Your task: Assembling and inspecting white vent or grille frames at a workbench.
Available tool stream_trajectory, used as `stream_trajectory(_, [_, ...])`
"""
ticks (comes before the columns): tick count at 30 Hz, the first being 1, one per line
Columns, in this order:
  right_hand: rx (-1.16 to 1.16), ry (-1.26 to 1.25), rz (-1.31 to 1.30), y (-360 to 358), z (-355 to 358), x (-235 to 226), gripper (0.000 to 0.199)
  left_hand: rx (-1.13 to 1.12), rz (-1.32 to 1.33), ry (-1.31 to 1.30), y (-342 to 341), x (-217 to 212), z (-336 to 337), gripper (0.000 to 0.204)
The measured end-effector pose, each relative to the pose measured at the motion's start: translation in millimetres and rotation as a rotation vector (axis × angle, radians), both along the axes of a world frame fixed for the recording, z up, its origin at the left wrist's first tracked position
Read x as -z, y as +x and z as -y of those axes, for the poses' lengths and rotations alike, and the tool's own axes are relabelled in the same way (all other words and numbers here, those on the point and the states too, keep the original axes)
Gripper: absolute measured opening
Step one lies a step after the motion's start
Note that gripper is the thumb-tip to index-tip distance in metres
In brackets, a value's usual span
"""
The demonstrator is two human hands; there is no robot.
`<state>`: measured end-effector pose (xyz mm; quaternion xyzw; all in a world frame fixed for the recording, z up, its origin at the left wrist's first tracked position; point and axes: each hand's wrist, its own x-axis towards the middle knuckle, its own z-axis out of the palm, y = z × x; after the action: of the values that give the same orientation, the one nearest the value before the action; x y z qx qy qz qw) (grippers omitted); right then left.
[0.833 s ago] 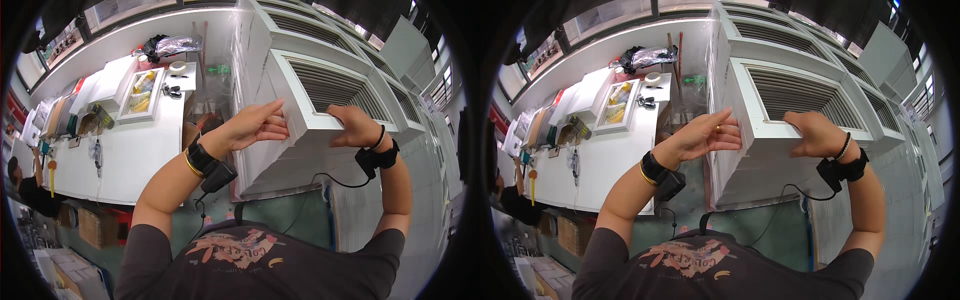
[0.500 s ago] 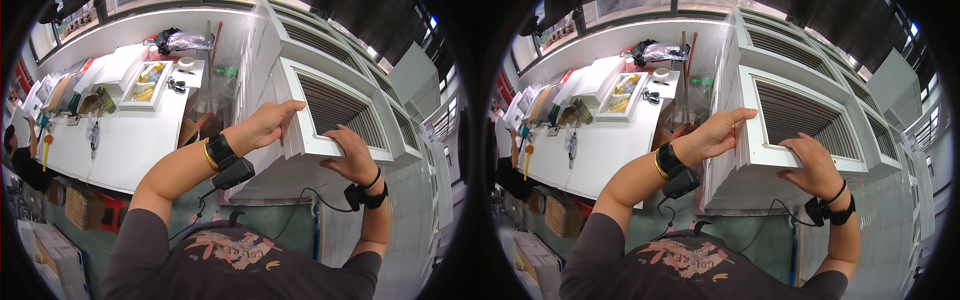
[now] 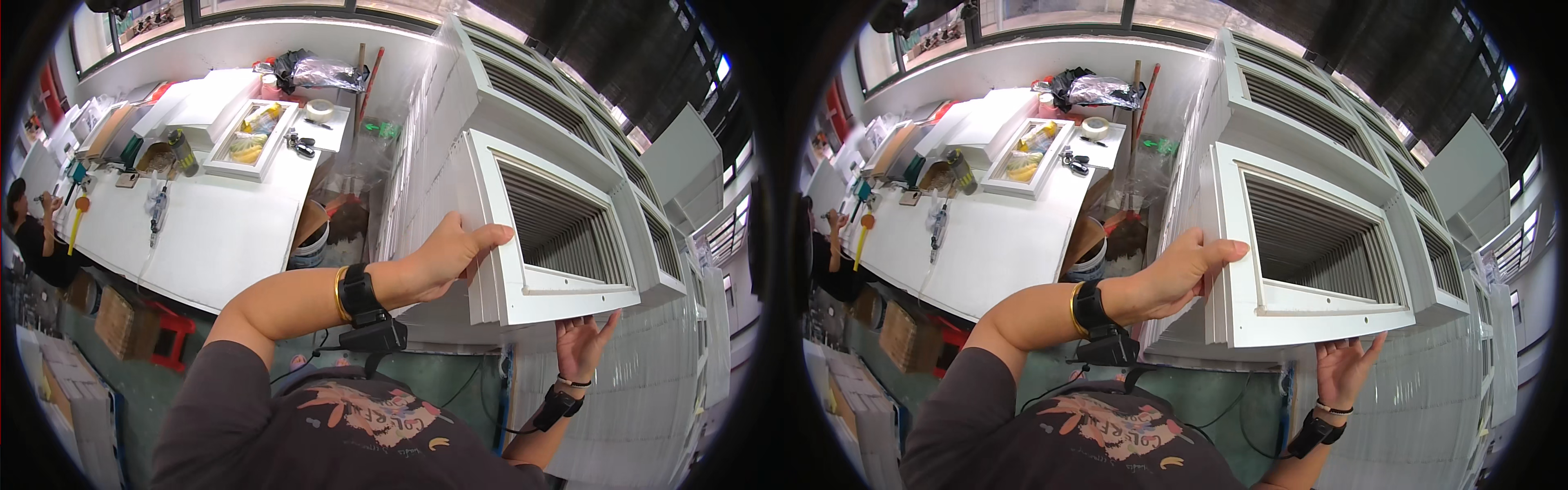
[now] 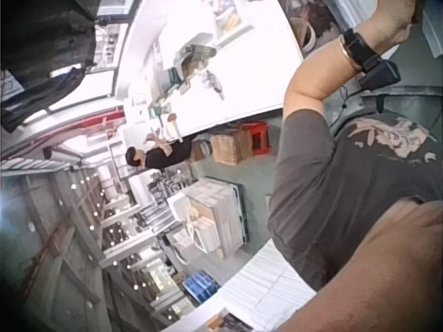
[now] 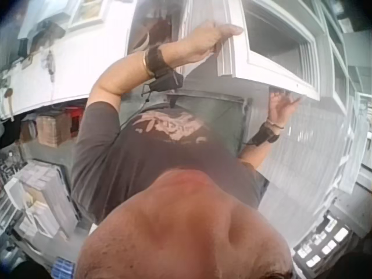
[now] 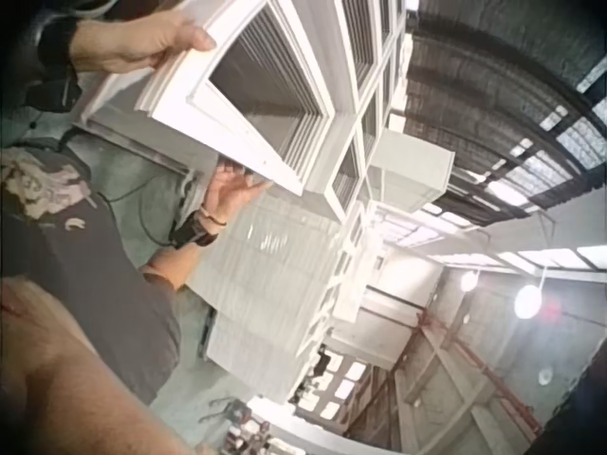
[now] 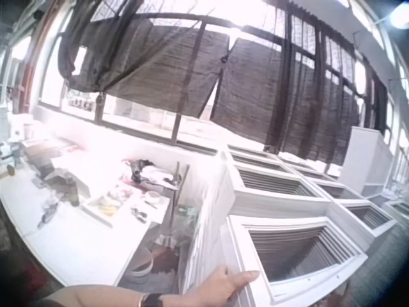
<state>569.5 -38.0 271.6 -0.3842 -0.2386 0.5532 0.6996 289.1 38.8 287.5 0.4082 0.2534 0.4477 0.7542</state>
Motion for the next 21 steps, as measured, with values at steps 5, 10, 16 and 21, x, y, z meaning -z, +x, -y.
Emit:
stream_trajectory(5, [0.075, 0.058, 0.014, -16, -5, 1, 0.065, -0.095, 0.070, -0.036, -9, 8, 13, 0.061])
stream_trajectory(10, [0.181, 0.193, 0.116, -59, 6, 6, 0.061, -0.103, 0.016, 0.044, -53, 9, 35, 0.066])
stream_trajectory(16, [0.185, 0.308, 0.311, -130, 25, -7, 0.064, 0.072, 0.194, 0.033, -139, 41, 63, 0.072])
stream_trajectory(21, [-0.057, 0.469, 0.420, -203, 18, -15, 0.069, -0.038, 0.190, -0.046, -222, 48, 101, 0.068])
